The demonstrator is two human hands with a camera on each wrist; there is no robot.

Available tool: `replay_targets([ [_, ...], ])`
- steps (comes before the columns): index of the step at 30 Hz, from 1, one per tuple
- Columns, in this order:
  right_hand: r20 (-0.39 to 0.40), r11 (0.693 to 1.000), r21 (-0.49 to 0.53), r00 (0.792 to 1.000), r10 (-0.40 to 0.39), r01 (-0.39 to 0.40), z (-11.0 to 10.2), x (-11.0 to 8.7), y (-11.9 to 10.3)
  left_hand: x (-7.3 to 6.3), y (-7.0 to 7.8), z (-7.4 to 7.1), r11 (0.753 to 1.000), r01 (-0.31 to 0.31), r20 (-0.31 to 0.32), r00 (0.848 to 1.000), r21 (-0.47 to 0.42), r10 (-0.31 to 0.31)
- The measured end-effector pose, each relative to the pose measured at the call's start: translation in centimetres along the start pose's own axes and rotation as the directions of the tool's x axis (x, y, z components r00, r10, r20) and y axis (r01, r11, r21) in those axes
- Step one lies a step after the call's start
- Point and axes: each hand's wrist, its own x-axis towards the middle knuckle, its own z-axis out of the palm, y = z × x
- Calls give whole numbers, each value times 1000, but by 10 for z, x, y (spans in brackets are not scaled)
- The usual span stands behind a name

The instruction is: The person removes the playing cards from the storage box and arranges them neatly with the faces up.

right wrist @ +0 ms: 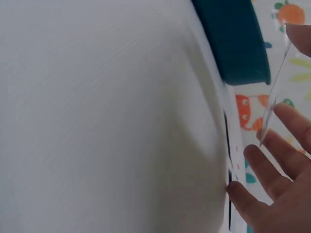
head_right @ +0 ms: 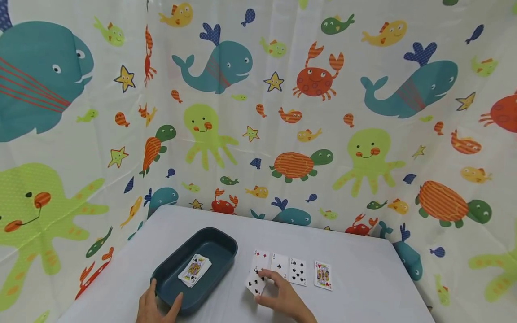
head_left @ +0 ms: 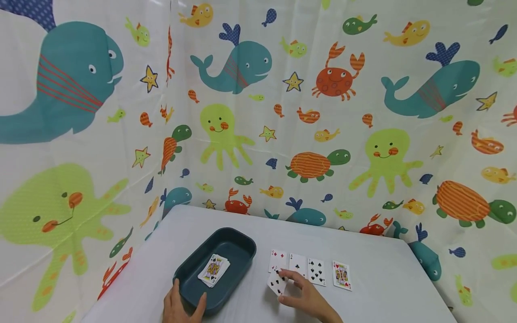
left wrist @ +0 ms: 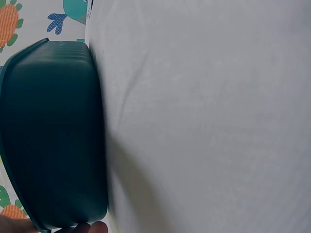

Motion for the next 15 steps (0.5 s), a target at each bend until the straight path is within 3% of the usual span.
replay_targets([
  [4,14,983,-160,996,-88,89,1,-4,7,1,0,0,1000,1,-4,1000,-4,-1],
  [11,94,896,-360,966,-242,259,2,-5,10,1,0,-1,1000,1,13,1000,-7,-1],
  [15,125,853,-434,957,-261,289,2,-2,10,1,0,-1,1000,0,26,1000,-6,1],
])
